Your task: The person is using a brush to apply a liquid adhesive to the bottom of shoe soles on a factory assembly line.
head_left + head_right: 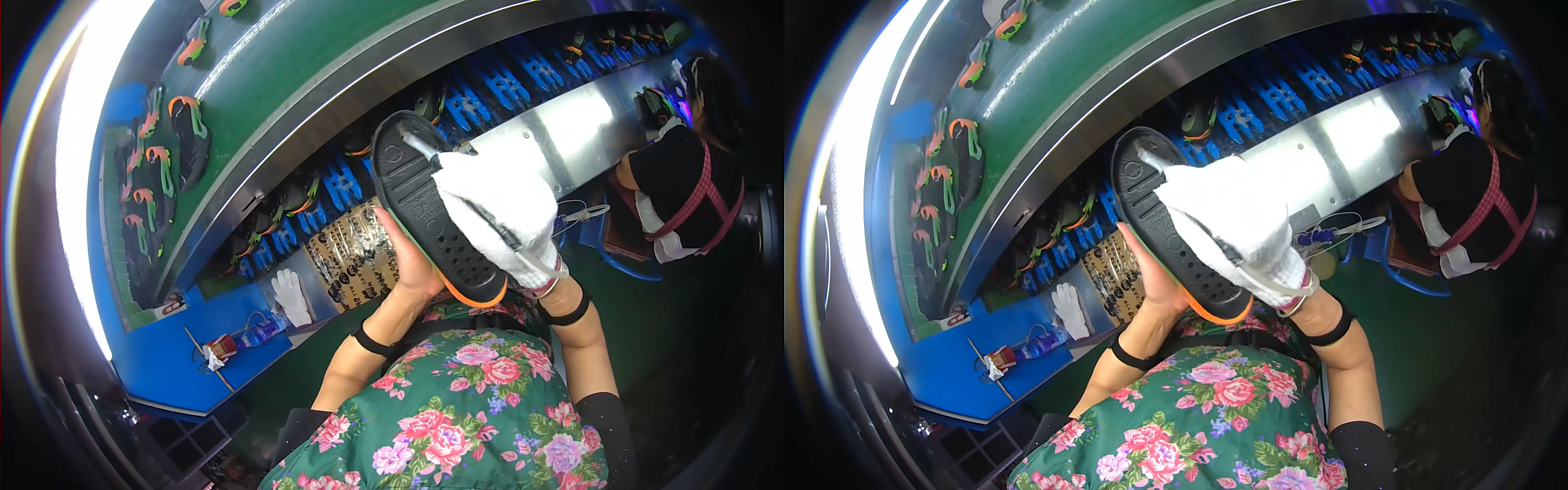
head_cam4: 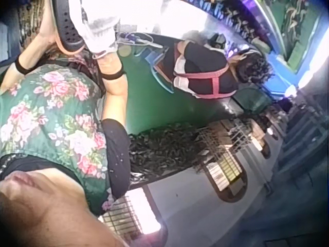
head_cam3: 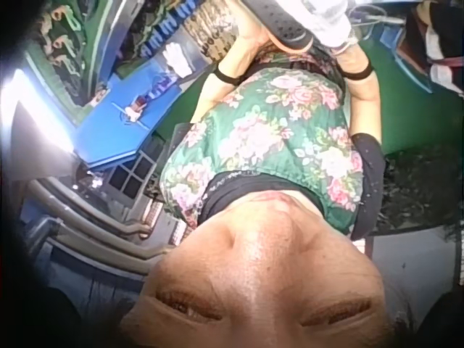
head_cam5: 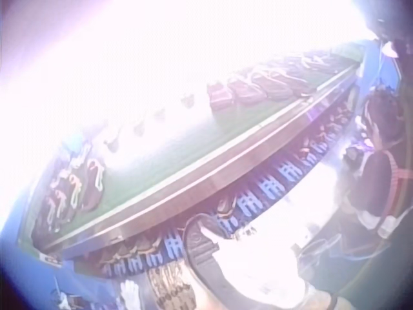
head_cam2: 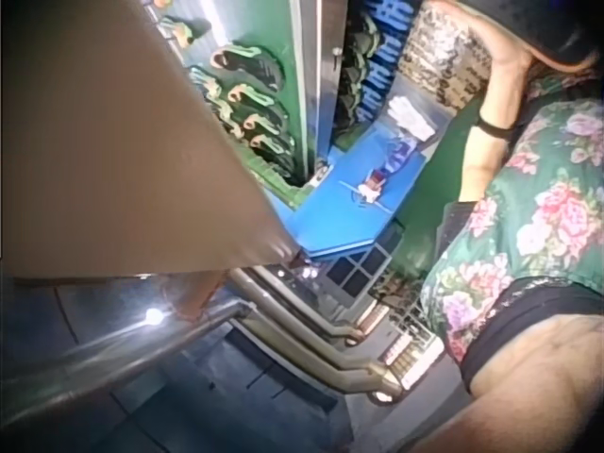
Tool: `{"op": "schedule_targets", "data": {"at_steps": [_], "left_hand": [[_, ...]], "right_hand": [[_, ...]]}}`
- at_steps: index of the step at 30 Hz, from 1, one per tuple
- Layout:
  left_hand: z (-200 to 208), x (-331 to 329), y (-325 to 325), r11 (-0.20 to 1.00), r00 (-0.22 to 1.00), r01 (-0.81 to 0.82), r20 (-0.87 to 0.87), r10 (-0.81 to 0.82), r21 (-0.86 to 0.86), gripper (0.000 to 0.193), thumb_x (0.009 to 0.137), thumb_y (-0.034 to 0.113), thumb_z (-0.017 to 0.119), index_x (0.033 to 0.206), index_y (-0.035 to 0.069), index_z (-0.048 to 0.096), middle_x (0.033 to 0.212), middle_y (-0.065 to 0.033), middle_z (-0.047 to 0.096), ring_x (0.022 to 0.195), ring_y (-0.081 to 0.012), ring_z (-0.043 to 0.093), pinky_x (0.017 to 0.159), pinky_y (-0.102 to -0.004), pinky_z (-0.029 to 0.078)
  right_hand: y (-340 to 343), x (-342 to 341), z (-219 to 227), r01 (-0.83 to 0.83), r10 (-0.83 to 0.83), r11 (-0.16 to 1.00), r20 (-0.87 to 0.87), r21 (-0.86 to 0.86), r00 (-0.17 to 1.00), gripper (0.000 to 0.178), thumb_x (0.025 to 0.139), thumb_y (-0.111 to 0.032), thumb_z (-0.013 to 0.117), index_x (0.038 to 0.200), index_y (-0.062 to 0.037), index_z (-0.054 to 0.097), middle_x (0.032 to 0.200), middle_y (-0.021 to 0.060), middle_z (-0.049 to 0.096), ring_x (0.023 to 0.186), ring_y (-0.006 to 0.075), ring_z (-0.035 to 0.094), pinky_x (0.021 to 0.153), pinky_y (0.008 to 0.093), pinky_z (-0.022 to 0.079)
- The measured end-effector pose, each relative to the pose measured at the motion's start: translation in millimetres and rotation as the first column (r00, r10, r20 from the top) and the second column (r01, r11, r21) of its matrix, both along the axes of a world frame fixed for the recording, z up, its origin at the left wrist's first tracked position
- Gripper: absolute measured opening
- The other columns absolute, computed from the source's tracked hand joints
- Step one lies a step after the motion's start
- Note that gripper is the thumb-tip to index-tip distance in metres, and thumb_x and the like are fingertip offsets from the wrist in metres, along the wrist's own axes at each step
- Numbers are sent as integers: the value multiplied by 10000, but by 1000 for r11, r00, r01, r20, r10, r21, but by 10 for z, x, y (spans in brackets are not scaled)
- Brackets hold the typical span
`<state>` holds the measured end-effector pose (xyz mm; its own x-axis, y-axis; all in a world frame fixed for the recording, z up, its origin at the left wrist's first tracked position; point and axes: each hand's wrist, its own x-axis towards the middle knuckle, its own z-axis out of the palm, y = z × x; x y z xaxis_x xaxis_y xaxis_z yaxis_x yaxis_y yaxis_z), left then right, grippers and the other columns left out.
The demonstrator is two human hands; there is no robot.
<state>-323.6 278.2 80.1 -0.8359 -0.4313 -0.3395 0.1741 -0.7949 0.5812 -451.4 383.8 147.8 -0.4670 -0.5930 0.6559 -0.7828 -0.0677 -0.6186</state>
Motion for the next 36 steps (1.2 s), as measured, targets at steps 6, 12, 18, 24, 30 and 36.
{"op": "schedule_targets", "data": {"at_steps": [6, 12, 18, 24, 30, 36], "left_hand": [[-53, 16, 111, 987, 977, 141, 172, -126, -79, 1095, 882, 916, 168, 1525, 67, 421, 1482, -132, 539, 1370, -280, 516, 1155, -439, 413], [-72, -4, 107, 996, 984, 47, 177, -32, -81, 1026, 909, 888, 206, 1515, 98, 454, 1453, -96, 558, 1325, -252, 544, 1136, -428, 436], [-150, 18, 11, 989, 979, 89, 194, -66, -116, 1013, 890, 909, 218, 1470, 126, 492, 1415, -76, 581, 1285, -269, 572, 1130, -439, 437], [-191, -78, -2, 994, 988, 59, 149, -45, -89, 1005, 893, 907, 221, 1472, 132, 491, 1429, -79, 565, 1309, -259, 539, 1160, -448, 396], [-497, -80, -142, 926, 899, 234, -429, -90, 297, 1013, 886, 912, 221, 1431, 115, 527, 1344, -74, 615, 1262, -252, 568, 1140, -463, 411], [-407, -88, -227, 981, 964, 183, 206, -167, -62, 1029, 878, 921, 261, 1519, 134, 435, 1437, -103, 555, 1298, -296, 541, 1159, -499, 384]], "right_hand": [[88, 296, -300, -48, 47, 997, 13, 66, 999, 365, 755, -4, 784, 1118, -44, 769, 1134, 141, 759, 991, 286, 727, 830, 387, 565], [102, 90, -178, -3, 11, 997, 101, -80, 995, 317, 831, -11, 731, 1148, 8, 742, 1095, 153, 757, 968, 316, 719, 847, 406, 566], [91, 136, -173, -204, 221, 972, 155, -119, 963, 307, 795, -6, 757, 1101, -23, 754, 1115, 164, 747, 977, 316, 712, 851, 390, 567], [115, 51, -255, -65, 98, 985, 203, -162, 974, 245, 799, -17, 769, 1044, -28, 769, 1050, 150, 762, 919, 308, 724, 823, 393, 574], [154, -22, -262, -193, 275, 953, 405, -233, 872, 196, 799, -25, 779, 995, -31, 782, 1032, 136, 773, 880, 258, 726, 813, 367, 566], [115, 64, -385, -145, 166, 980, 153, -140, 974, 311, 790, -45, 764, 1101, -51, 777, 1140, 146, 760, 963, 310, 722, 819, 392, 571]]}}
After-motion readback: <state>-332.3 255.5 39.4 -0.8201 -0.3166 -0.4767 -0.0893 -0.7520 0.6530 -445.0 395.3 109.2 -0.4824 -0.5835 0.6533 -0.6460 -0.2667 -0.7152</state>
